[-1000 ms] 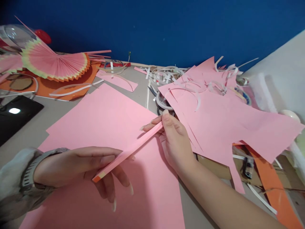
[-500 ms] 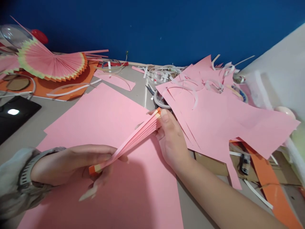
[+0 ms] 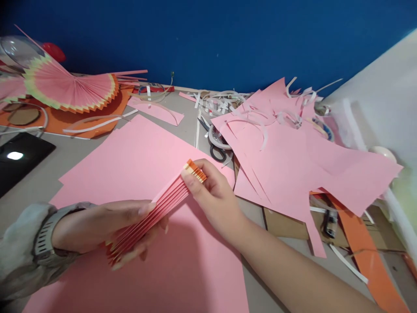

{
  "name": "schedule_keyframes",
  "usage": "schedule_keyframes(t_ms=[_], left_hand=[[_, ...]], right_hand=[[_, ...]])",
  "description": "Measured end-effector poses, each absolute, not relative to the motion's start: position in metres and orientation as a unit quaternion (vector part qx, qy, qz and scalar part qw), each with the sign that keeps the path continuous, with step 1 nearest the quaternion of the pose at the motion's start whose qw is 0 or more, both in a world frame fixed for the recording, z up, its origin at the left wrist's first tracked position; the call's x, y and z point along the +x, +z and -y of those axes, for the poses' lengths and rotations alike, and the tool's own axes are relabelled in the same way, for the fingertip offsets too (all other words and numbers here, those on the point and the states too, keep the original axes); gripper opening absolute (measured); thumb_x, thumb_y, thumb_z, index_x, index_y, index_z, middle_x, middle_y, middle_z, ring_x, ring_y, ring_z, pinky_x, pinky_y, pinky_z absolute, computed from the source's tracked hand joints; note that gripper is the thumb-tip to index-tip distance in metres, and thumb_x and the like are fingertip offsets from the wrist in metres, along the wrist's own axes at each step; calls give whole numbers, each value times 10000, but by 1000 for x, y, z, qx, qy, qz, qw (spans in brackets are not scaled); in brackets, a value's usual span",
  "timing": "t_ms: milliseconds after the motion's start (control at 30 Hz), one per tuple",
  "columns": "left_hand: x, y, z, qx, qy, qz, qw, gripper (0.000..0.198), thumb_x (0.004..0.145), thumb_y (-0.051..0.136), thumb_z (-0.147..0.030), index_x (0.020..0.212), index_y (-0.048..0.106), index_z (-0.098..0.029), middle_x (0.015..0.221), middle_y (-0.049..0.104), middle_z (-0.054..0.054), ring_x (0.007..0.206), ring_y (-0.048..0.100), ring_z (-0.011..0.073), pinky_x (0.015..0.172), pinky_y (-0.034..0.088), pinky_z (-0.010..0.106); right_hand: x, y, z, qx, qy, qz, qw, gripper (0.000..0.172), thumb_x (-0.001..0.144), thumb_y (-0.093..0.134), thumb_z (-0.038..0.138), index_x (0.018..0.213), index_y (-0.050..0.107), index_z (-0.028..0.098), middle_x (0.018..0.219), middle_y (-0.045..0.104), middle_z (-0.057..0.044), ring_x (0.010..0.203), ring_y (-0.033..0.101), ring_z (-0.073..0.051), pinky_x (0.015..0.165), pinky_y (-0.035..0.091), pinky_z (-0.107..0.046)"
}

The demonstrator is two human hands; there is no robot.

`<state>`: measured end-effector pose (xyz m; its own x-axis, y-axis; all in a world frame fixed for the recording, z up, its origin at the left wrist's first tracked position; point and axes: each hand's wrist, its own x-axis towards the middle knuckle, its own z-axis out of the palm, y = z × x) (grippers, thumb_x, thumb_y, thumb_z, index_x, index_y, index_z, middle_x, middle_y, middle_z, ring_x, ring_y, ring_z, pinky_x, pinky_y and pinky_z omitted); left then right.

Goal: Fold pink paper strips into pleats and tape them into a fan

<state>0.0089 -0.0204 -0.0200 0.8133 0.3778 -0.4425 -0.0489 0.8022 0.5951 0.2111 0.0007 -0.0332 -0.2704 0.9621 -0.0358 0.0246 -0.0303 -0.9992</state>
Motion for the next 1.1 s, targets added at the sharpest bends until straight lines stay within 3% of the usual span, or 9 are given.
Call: schedule_keyframes(t_ms=[100,233,367,433,533,700,833,1000,1100], left_hand=[[7,-20,21,267,103,-291,913,349,939,319,-421,806,521,-170,486,332,-92,346,240,31,453,369,161],[4,-18,21,252,112,-286,918,391,947,266,-423,721,472,-178,473,282,-87,337,183,33,370,299,130],[6,-16,21,266,81,-304,911,411,947,234,-424,722,478,-180,448,261,-88,321,185,35,344,281,128],[7,-17,22,282,70,-303,908,388,935,266,-439,753,491,-181,451,268,-94,324,193,35,358,308,135],[8,-17,24,302,80,-309,898,376,911,329,-487,784,499,-177,500,346,-87,335,234,25,381,346,147],[11,-15,28,381,112,-315,862,304,916,396,-436,824,500,-165,538,505,-41,390,457,57,406,358,157],[11,-18,30,395,96,-312,858,311,932,367,-420,839,504,-157,545,528,-24,413,494,71,408,360,163],[11,-15,29,399,79,-336,849,308,934,311,-454,918,464,-187,594,525,-33,397,491,85,399,385,193],[14,-4,30,555,103,-422,710,239,909,411,-437,902,477,-208,739,572,-9,576,544,117,562,438,235]], right_hand=[[211,-30,3,-393,610,568,389,229,863,534,405,1049,559,272,962,593,-5,837,585,-134,798,481,-289],[211,-30,6,-318,694,537,359,641,771,675,277,1303,339,401,1243,508,-11,918,616,-150,873,500,-368],[213,-29,5,-362,647,569,356,529,777,663,204,1227,457,391,1336,413,16,1027,585,-141,886,503,-303],[214,-29,3,-375,624,584,360,448,773,669,219,1171,507,347,1250,477,4,1079,559,-159,890,492,-293],[214,-29,1,-382,613,586,367,314,767,677,230,1045,546,291,1022,566,1,959,595,-150,821,506,-278],[213,-29,1,-351,621,596,368,169,793,649,219,941,573,246,868,582,16,819,586,-121,730,492,-231],[212,-28,1,-346,617,602,371,64,810,626,202,829,567,221,761,537,35,701,528,-95,671,457,-217],[211,-30,1,-386,569,607,398,160,836,586,272,706,518,209,656,462,44,598,445,-96,570,406,-234],[208,-31,3,-390,575,598,401,161,838,586,266,709,507,210,662,472,46,583,460,-92,554,405,-234]])
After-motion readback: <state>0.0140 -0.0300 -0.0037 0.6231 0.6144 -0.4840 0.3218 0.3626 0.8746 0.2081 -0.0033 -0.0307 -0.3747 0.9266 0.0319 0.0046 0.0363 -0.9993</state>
